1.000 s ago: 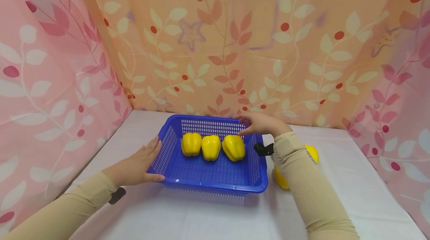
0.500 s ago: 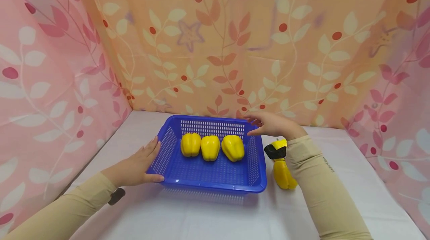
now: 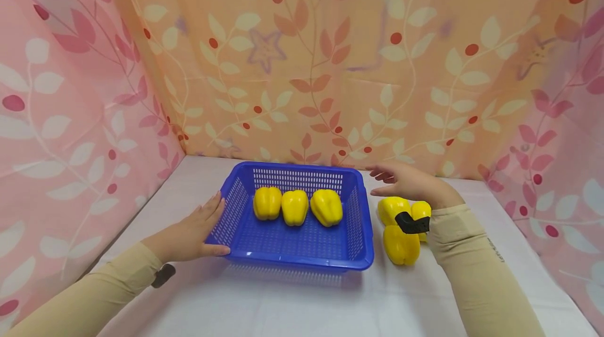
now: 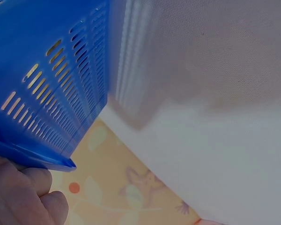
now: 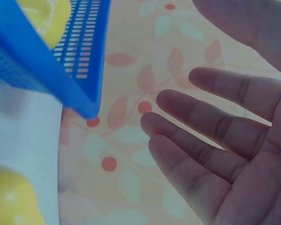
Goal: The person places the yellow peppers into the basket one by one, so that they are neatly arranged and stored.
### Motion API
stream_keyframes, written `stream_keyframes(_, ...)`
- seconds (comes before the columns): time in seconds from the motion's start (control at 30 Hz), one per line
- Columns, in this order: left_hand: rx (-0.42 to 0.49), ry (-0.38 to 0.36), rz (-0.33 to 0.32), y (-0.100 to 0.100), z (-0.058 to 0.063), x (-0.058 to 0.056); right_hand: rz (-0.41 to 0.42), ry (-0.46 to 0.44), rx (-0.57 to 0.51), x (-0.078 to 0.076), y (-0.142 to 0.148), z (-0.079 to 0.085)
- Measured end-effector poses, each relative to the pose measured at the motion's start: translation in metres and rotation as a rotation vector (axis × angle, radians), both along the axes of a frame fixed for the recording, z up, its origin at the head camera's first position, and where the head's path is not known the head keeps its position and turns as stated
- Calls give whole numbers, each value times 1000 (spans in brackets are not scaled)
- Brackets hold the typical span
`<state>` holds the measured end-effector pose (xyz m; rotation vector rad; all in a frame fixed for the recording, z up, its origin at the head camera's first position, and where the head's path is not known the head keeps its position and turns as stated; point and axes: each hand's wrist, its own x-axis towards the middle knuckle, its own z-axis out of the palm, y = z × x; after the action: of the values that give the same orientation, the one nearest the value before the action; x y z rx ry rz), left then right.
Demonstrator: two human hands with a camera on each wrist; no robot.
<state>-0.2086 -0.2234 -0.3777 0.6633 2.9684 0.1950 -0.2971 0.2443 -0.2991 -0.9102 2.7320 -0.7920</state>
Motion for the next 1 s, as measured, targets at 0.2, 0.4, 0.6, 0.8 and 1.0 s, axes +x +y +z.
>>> stream_keyframes(0.2,0,1,-2,0,0,0,-1,23,-11,11,15,-2)
stream_keyframes(0.4,1,0,2,0,0,0,-49,9,7,21,32,-10)
stream_keyframes(0.6,-1,3,-3,0,0,0,-105,-4,53,29,46,-22)
stream_keyframes(0.8,5,1,-5,0,2,0,-154,-79,62,39,58,-35)
stream_keyframes(1.0,-12,-2,3,0,0,0,-165,-135,28,45,67,-54)
